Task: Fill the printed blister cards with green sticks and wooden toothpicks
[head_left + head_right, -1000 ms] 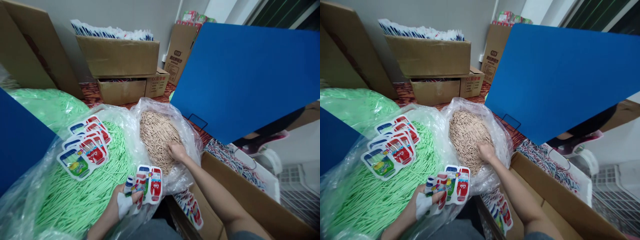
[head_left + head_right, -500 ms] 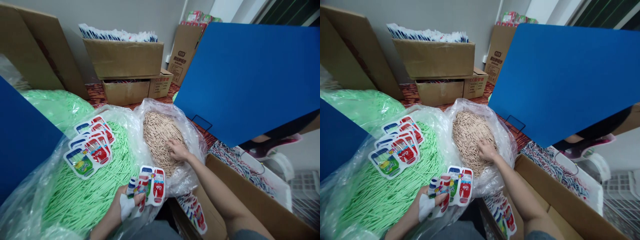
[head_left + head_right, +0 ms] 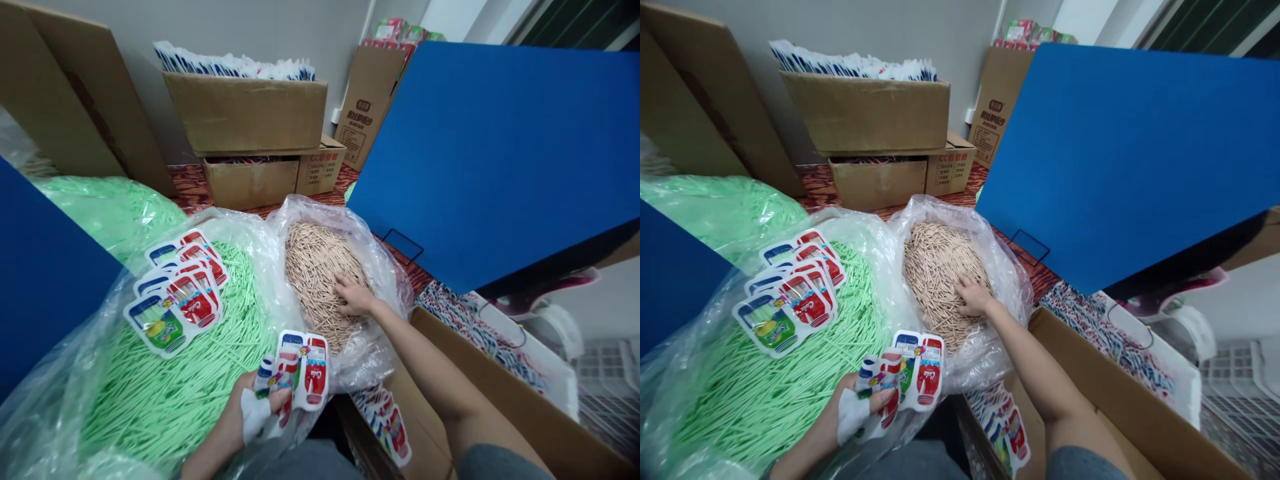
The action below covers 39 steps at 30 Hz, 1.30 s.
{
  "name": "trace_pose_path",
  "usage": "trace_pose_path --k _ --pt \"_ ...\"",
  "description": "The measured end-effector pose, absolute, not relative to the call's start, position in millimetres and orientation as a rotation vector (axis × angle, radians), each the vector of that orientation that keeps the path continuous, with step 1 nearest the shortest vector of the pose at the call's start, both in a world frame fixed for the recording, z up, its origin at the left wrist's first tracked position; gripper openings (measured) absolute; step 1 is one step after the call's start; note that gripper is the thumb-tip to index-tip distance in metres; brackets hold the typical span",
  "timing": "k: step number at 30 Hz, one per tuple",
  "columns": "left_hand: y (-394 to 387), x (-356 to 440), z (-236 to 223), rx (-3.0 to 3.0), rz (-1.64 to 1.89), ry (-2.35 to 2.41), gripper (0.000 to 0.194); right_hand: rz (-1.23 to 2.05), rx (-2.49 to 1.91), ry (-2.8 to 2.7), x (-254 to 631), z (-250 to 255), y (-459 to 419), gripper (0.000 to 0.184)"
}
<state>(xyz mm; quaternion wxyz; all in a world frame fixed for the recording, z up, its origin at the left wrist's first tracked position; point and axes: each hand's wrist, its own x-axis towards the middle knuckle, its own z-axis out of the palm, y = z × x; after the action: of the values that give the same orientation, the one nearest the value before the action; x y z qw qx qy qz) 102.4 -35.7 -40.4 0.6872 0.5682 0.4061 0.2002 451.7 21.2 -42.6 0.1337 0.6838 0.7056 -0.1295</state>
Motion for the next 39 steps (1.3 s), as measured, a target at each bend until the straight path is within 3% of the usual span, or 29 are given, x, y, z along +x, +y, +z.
trace_pose_path --k 17,26,30,39 --pt "-38.7 108.7 -32.5 1.218 0.430 0.850 0.035 -0.053 1.909 2.120 431.2 -54.5 2.5 0.035" --pt "-41.6 106.3 -46.1 1.243 0.459 0.845 0.038 -0.153 1.943 2.025 437.4 -15.8 -1.8 0.023" --pt "-41.0 108.6 -40.3 1.237 0.451 0.819 0.037 -0.221 2.035 1.972 441.2 -6.4 -1.2 0.030" --pt "-41.9 106.4 -34.9 1.225 0.447 0.856 0.033 -0.357 2.059 1.819 427.2 -32.9 -14.8 0.033"
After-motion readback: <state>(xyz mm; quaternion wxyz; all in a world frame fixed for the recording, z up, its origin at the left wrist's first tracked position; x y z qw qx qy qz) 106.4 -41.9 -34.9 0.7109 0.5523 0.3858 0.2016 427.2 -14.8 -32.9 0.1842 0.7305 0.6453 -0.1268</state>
